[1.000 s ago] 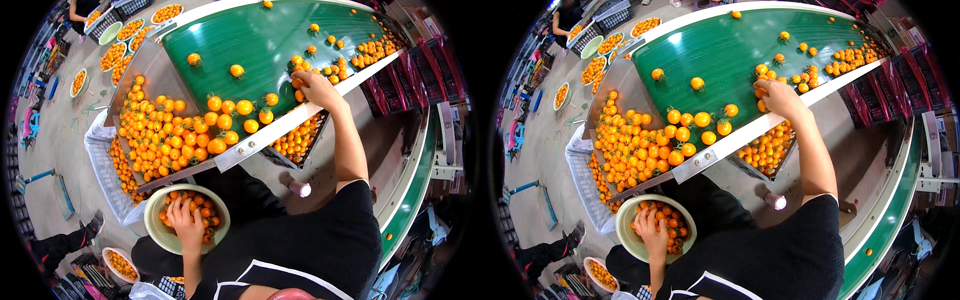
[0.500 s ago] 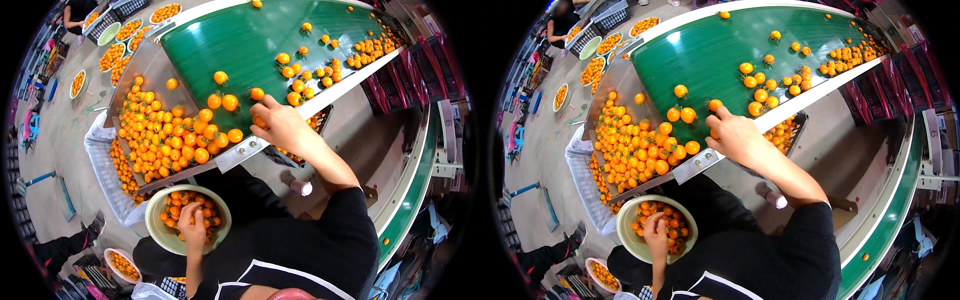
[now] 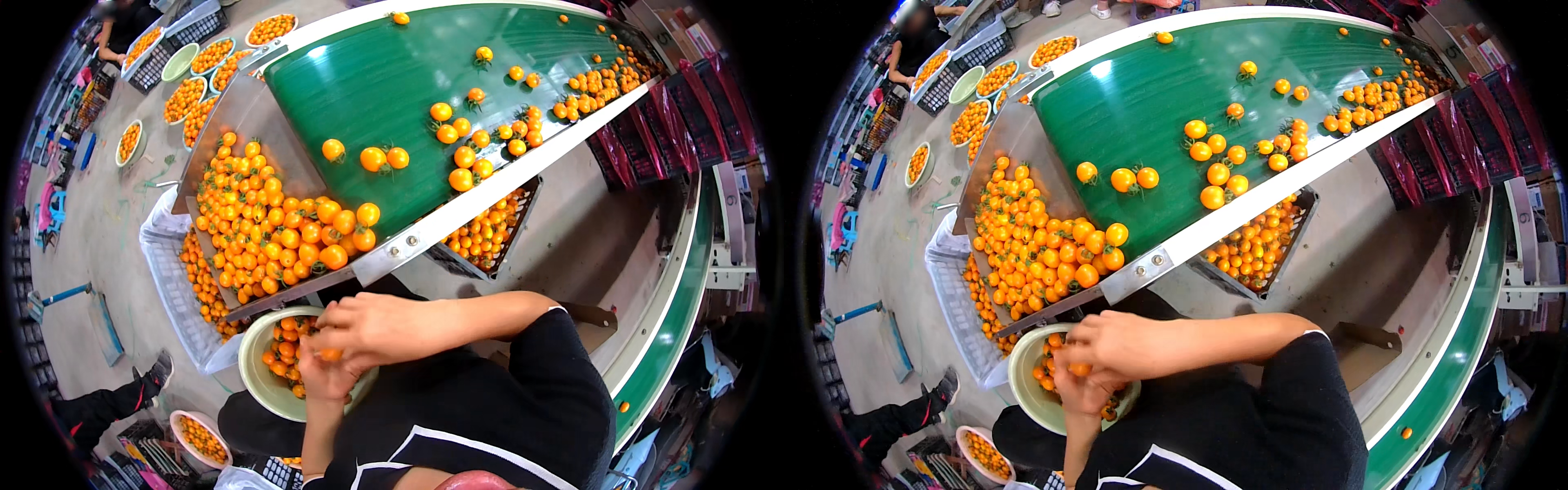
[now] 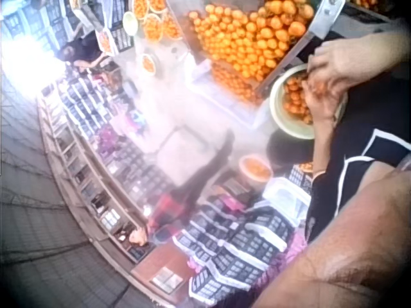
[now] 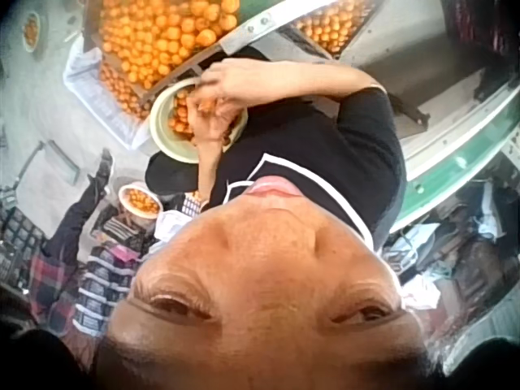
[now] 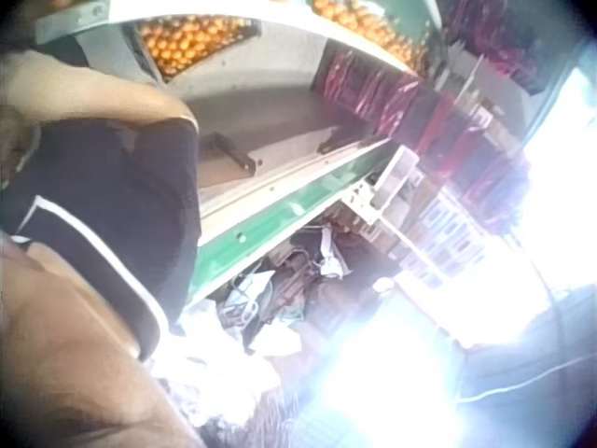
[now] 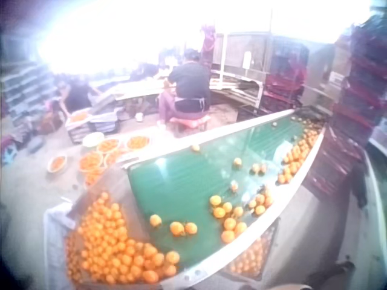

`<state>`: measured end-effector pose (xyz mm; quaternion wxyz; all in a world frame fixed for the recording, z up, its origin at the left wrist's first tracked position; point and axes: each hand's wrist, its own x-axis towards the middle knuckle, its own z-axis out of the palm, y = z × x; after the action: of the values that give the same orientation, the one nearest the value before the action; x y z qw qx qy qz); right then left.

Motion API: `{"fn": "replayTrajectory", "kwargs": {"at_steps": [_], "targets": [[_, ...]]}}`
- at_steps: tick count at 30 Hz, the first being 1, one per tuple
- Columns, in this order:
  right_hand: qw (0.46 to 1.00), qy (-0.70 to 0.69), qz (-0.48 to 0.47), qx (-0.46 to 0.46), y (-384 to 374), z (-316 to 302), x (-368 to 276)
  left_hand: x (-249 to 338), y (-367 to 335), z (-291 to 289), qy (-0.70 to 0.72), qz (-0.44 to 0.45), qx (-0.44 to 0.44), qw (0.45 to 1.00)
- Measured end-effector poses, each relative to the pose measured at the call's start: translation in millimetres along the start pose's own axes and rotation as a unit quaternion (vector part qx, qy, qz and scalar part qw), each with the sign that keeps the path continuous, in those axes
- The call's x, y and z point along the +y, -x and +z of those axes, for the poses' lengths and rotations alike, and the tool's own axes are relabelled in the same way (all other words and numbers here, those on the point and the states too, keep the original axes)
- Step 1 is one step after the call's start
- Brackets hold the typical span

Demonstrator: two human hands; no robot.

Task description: The person sorts small orange tomatoes by hand, picking them from a conveyor belt and placing them into a pink bowl, and then pours the sorted tomatoes into other containers.

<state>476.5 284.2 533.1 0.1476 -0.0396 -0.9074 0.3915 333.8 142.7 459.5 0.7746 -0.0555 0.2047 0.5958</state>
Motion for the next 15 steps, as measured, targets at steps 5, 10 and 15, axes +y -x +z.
{"fn": "replayTrajectory", "kwargs": {"at_steps": [5,10,15], "targets": [[0.969,0.149,0.084,0.176,13,-74,44,15,30,-49,-0.145,0.055,0.14,0.978],[0.837,0.387,0.369,0.114,37,-148,124,15,39,-56,-0.819,0.219,0.261,0.462],[0.862,0.343,0.366,0.077,18,-164,146,13,27,-28,-0.839,0.269,0.244,0.405]]}}
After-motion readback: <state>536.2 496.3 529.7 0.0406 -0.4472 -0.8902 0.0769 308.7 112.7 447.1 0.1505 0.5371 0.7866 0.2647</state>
